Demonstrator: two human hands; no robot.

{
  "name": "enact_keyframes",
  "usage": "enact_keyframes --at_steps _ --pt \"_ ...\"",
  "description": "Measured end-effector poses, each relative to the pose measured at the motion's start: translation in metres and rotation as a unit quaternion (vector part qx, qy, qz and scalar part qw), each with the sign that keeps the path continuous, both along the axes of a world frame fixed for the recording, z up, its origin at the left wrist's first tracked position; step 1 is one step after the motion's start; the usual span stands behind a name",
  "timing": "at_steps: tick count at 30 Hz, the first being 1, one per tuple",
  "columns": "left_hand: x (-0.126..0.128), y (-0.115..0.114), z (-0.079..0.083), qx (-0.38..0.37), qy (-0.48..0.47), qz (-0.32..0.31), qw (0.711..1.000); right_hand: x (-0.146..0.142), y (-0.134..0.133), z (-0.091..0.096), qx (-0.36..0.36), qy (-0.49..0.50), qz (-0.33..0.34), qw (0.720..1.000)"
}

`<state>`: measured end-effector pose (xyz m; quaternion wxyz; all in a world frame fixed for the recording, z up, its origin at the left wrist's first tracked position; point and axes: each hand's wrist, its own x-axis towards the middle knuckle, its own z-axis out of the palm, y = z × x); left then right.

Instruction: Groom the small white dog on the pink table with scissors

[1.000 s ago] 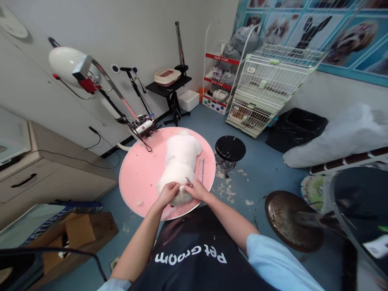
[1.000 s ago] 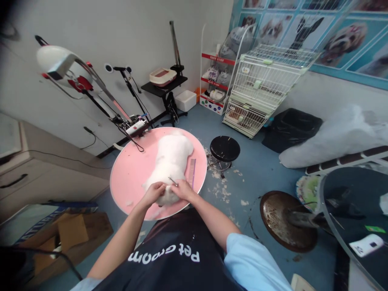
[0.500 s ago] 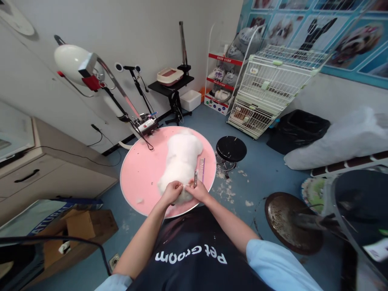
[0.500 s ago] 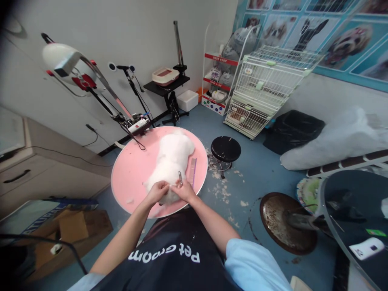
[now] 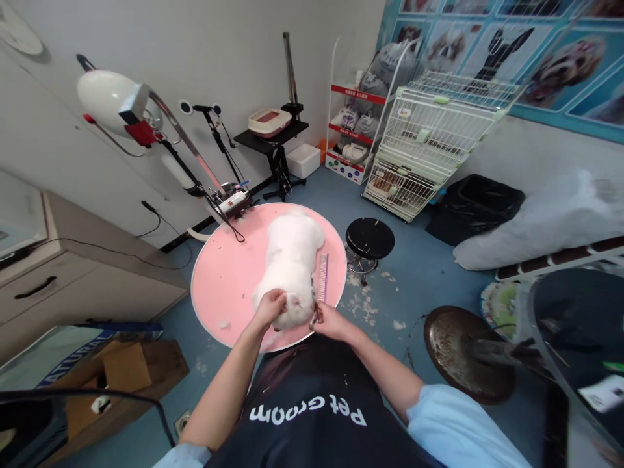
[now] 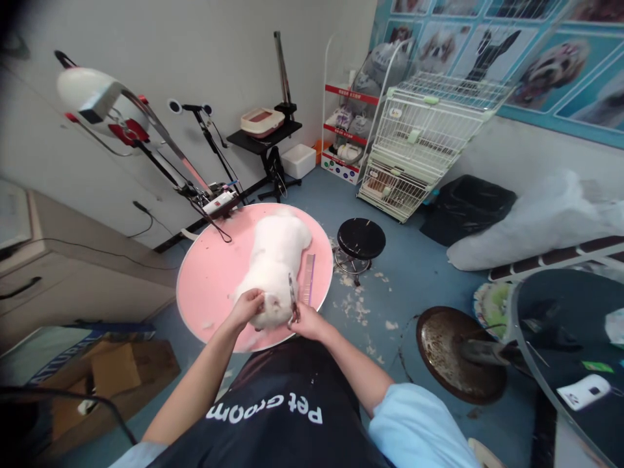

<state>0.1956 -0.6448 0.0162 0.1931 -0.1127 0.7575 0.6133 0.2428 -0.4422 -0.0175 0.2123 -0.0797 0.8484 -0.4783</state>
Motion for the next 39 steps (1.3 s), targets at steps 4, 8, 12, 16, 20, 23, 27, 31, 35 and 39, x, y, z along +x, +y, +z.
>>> enact_keyframes --at_steps 4,8,12,16,20,23,27,31,35,39 --pt "-0.002 -0.002 0.002 0.023 -0.009 -0.001 1.0 0.017 0.016 0.004 0.147 0.047 0.064 0.986" --pt "-0.002 -0.003 0.002 0.036 -0.009 -0.012 0.999 0.018 0.017 0.005 0.214 0.059 0.109 0.969" --pt "-0.002 -0.004 0.003 0.033 -0.008 -0.018 0.999 0.015 0.015 0.003 0.239 0.048 0.104 0.964" --pt "-0.003 -0.003 0.003 0.025 -0.009 -0.008 1.0 0.015 0.014 0.005 0.225 0.056 0.114 0.966" --pt "-0.004 -0.003 0.002 0.025 -0.005 -0.006 1.0 0.014 0.012 0.006 0.225 0.051 0.096 0.968" --pt "-0.005 -0.004 0.0 0.023 0.0 -0.008 1.0 0.013 0.011 0.005 0.206 0.063 0.101 0.971" --pt "-0.005 -0.004 -0.002 0.013 0.002 -0.012 1.0 0.012 0.011 0.003 0.22 0.059 0.108 0.968" --pt "-0.005 -0.004 -0.003 0.001 0.001 -0.016 1.0 0.012 0.011 0.001 0.217 0.058 0.102 0.969" --pt "-0.01 -0.005 -0.002 0.006 -0.013 -0.007 1.0 0.014 0.009 0.0 0.218 0.062 0.105 0.968" --pt "-0.015 -0.01 -0.001 0.012 -0.018 -0.006 1.0 0.015 0.005 -0.002 0.211 0.069 0.093 0.97"
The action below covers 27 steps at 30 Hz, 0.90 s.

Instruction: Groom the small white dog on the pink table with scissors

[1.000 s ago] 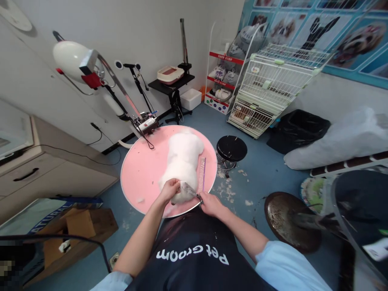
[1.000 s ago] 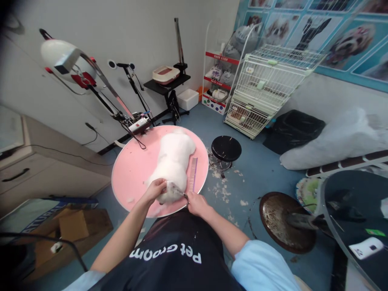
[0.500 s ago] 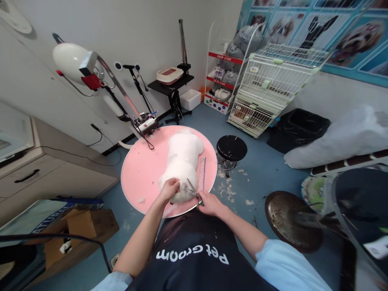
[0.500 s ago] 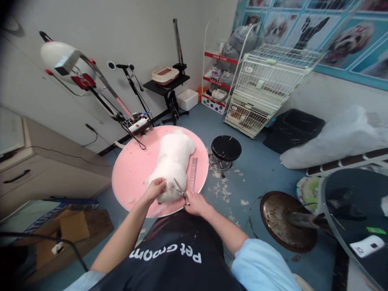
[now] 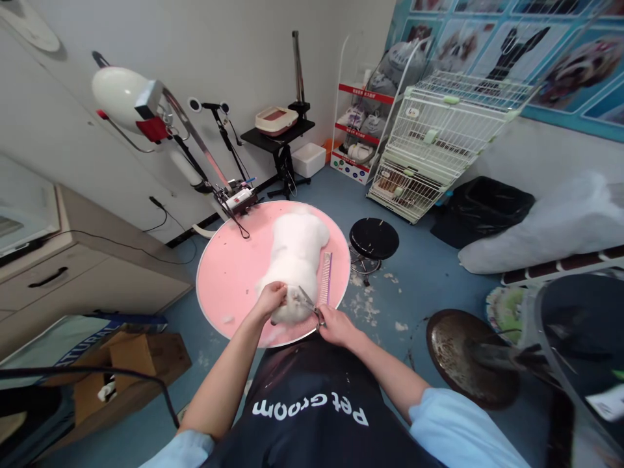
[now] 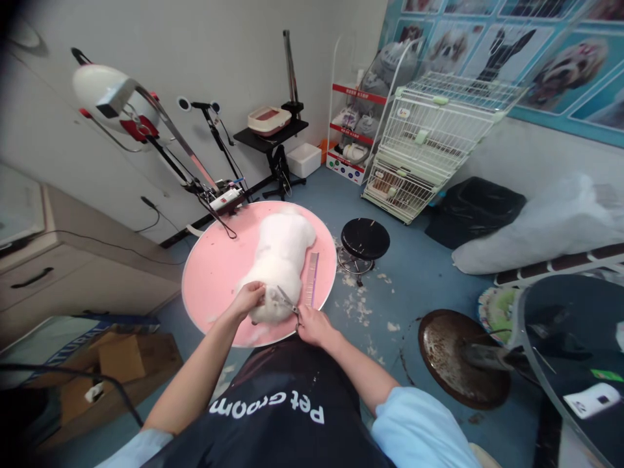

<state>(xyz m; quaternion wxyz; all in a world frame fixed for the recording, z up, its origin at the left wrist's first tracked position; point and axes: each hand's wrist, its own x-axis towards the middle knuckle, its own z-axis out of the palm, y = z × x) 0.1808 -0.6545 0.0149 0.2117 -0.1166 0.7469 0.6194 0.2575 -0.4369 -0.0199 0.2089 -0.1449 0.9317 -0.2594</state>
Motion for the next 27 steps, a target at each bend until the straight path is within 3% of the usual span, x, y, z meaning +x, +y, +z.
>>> enact_keyframes --at_steps 7,12,17,22,24,27 --pt "0.0 -0.01 0.005 0.004 -0.002 0.004 1.0 0.003 -0.006 -0.007 -0.021 0.016 -0.001 1.0" --pt "0.001 -0.015 0.002 -0.002 0.003 0.001 1.0 0.005 -0.009 -0.014 0.001 0.021 0.009 1.0" --pt "0.004 -0.019 -0.003 -0.04 0.031 -0.018 0.999 0.008 -0.009 -0.027 -0.065 0.032 -0.038 0.997" --pt "0.018 -0.012 -0.002 -0.112 0.16 -0.116 0.974 0.005 -0.013 -0.03 -0.175 0.003 -0.197 0.965" --pt "0.024 -0.008 -0.002 -0.127 0.22 -0.169 0.952 -0.002 -0.022 -0.025 -0.205 0.014 -0.205 0.957" --pt "0.033 -0.006 -0.009 -0.143 0.25 -0.205 0.935 -0.017 -0.037 -0.017 -0.229 0.071 -0.163 0.957"
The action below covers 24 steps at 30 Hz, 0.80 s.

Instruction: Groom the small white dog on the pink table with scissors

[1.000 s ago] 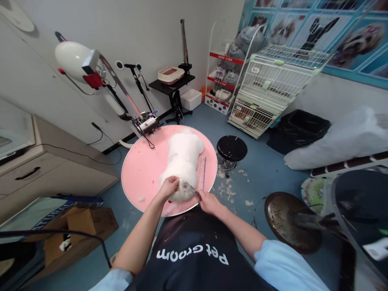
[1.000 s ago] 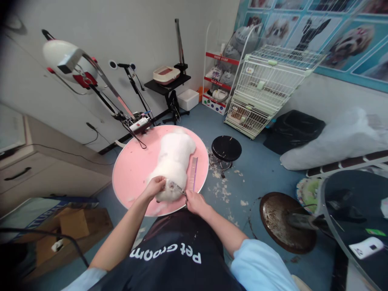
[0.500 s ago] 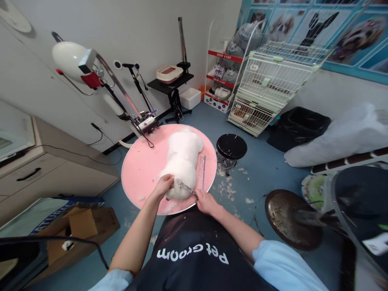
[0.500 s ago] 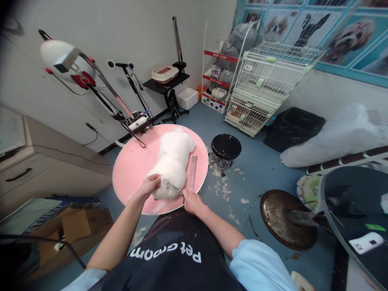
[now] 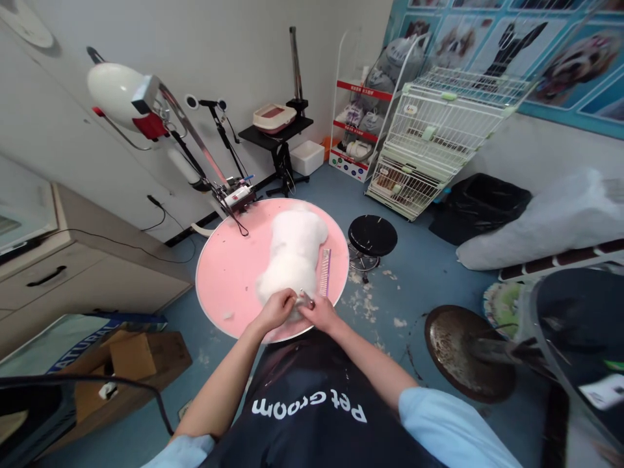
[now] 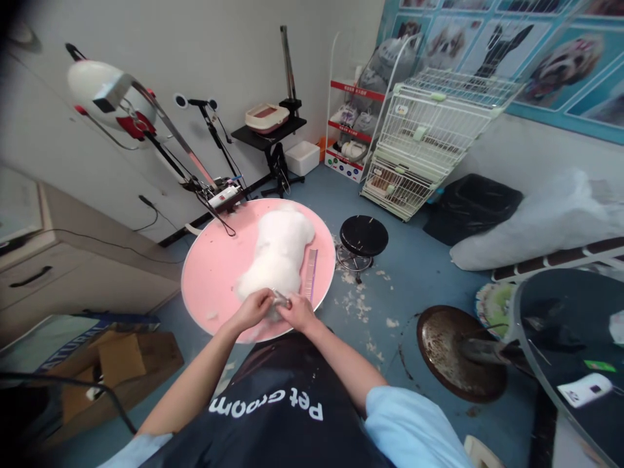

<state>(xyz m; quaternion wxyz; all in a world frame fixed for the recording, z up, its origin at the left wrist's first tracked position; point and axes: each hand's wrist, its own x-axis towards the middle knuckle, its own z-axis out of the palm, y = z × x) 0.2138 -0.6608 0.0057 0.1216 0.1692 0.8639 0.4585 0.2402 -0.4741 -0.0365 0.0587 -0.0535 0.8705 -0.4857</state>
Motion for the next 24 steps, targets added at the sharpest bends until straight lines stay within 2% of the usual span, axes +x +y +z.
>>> enact_keyframes --at_steps 3,6,9,14,16,20,24 --pt "0.009 -0.004 -0.014 -0.01 0.037 0.018 0.999 -0.013 -0.009 0.004 -0.016 0.039 -0.002 0.999" --pt "0.016 -0.002 -0.029 -0.062 0.125 0.02 0.99 -0.017 -0.009 0.003 -0.033 0.009 -0.02 0.999" --pt "0.018 0.007 -0.035 -0.132 0.177 0.008 0.975 -0.015 -0.005 0.001 -0.061 -0.033 -0.03 0.997" --pt "0.003 0.013 -0.02 -0.21 0.136 -0.002 0.968 -0.007 0.006 -0.005 -0.075 -0.081 -0.063 0.992" --pt "-0.008 0.009 -0.01 -0.237 0.109 -0.018 0.965 0.002 0.014 -0.011 -0.06 -0.1 -0.042 0.992" --pt "-0.029 0.001 0.007 -0.237 0.075 -0.083 0.965 0.029 0.026 -0.025 0.012 -0.124 0.032 0.992" --pt "-0.044 0.002 0.014 -0.211 0.028 -0.117 0.97 0.053 0.03 -0.032 0.108 -0.107 0.023 0.988"
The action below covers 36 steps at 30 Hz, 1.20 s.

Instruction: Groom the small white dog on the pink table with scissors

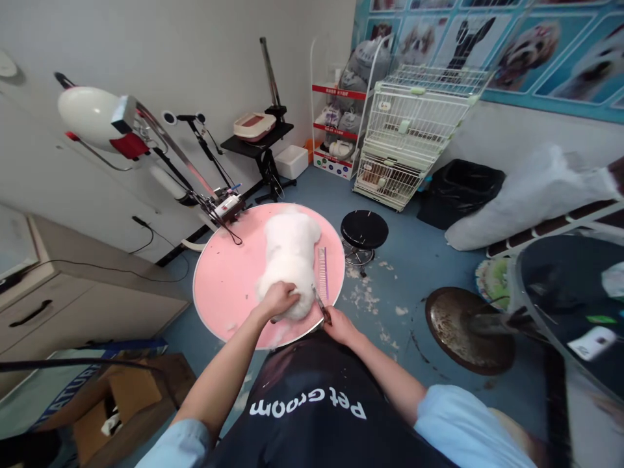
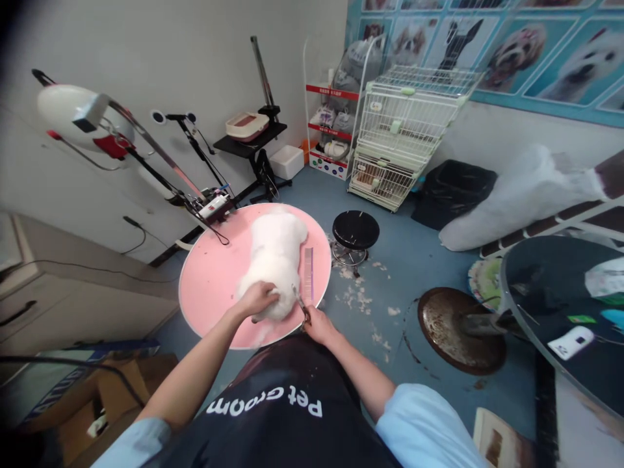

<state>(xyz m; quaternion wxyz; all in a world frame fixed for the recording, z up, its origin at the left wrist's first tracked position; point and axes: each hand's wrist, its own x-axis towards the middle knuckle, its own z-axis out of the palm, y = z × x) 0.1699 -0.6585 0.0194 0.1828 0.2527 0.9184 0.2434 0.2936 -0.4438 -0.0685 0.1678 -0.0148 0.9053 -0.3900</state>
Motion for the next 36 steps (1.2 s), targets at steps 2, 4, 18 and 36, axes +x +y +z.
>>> enact_keyframes --at_steps 2,4,18,36 --pt "-0.004 0.002 0.001 0.0 -0.018 0.0 1.0 0.006 -0.002 -0.001 0.027 0.011 -0.002 1.0" --pt "-0.006 0.003 0.002 0.005 -0.03 -0.004 1.0 0.009 -0.007 -0.001 0.035 0.023 0.004 0.999" --pt "-0.008 0.004 -0.007 0.092 -0.097 -0.032 0.99 0.007 -0.016 0.016 -0.014 0.023 0.034 0.999" --pt "-0.004 0.007 -0.007 0.15 -0.126 0.031 0.98 -0.015 0.023 0.028 0.012 0.045 0.136 0.99"
